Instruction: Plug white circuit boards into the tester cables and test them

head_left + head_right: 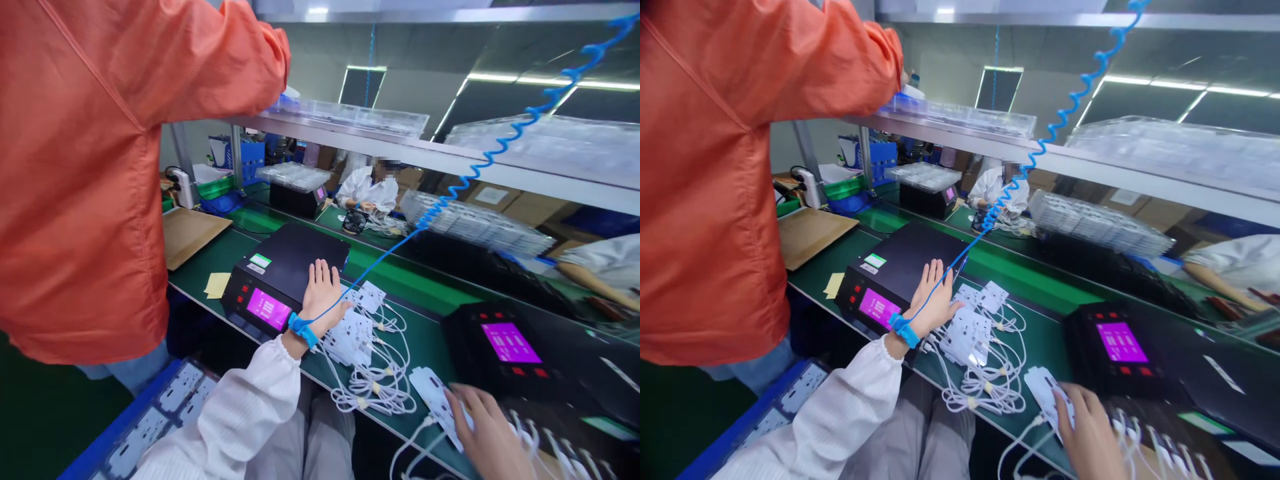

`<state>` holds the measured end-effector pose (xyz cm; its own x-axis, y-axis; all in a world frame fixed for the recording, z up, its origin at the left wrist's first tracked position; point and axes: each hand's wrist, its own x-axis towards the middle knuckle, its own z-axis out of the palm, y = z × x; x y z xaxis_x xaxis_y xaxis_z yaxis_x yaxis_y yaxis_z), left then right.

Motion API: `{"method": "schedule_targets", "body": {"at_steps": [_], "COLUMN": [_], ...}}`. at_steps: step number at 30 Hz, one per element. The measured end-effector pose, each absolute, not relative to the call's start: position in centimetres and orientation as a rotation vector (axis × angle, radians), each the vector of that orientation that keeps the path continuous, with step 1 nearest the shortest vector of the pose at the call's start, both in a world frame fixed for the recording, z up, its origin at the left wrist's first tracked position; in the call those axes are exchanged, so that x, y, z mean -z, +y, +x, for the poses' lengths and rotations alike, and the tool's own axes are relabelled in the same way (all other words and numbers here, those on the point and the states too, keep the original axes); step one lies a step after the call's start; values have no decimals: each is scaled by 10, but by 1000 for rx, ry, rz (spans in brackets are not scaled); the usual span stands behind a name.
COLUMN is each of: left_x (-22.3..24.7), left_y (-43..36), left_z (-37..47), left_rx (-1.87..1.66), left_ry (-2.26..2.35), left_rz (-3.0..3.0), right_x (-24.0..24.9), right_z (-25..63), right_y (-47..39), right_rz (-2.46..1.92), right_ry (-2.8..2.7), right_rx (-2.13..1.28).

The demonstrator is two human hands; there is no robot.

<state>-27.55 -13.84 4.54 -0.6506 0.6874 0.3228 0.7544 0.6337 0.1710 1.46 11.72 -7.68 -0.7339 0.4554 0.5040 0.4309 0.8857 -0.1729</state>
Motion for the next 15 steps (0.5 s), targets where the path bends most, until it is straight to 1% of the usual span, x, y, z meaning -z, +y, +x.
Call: {"method": "schedule_targets", "body": {"at_steps": [3,5,9,15], "left_x": [-45,-46,-47,-46], "left_y": [-138,-138,-141,-141], "left_z": [-277,-279,-277,-280], "left_rx": [460,451,408,375], "left_ry": [-2648,-2657,-2635,-2562], "left_rz": [-1183,-1185,-1215,-1178], "right_x": [66,54,28,25], "right_z": [-27,-48,-71,-76], "right_y": [127,122,100,94], "right_rz": [-916,-1138,-1411,-1622], "right_ry": [-2651,-2766,-2955,-2820], "right_rx": [186,282,211,192]}}
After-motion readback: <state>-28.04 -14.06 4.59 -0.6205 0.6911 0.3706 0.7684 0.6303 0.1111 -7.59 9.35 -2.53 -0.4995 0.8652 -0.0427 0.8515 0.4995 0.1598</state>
